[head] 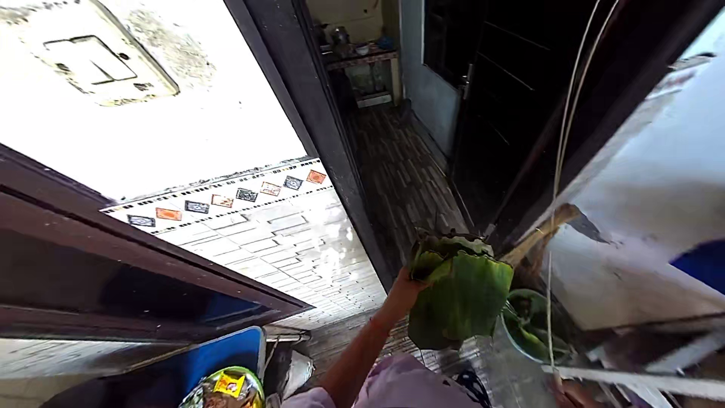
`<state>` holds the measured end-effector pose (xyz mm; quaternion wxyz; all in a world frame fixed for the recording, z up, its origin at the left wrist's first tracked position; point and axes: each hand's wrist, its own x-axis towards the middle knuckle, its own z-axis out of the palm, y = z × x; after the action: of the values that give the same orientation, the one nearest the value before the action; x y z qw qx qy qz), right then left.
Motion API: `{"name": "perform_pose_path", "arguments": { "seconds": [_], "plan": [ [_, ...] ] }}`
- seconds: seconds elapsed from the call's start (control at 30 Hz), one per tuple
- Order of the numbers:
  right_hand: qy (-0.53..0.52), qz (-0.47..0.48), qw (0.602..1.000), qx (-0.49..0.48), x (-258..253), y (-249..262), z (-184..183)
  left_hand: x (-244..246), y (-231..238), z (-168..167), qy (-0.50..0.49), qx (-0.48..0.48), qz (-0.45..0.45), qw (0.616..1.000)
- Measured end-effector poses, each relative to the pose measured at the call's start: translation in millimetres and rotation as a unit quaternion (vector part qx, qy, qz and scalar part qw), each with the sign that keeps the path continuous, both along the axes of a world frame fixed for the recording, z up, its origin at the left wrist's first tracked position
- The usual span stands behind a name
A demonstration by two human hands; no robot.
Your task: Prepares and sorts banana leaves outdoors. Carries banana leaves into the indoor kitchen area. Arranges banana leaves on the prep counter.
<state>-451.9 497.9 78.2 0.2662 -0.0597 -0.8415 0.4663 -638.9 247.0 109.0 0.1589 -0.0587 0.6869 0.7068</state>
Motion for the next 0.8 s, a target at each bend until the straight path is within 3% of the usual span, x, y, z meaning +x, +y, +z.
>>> {"name": "perform_pose_path", "arguments": {
  "seconds": [0.27,0.53,0.67,0.8],
  "plan": [
    [-0.043,0.084,0.995,0.026,-161.2,60.1,-22.8,-87.5,15.1,-30.4,-0.021,0.029,0.152,0.988],
    [-0.021,0.182,0.982,0.038,-360.6,116.3,-22.6,-211.9,47.8,-5.1,-0.022,0.012,0.315,0.949],
    [-0.002,0.216,0.975,0.060,-463.9,110.5,-18.3,-254.4,49.9,-11.7,-0.039,0.020,0.385,0.922],
    [0.004,0.242,0.969,0.050,-564.4,79.4,-37.0,-304.5,39.9,-26.3,-0.031,0.035,0.434,0.900]
  ]
}}
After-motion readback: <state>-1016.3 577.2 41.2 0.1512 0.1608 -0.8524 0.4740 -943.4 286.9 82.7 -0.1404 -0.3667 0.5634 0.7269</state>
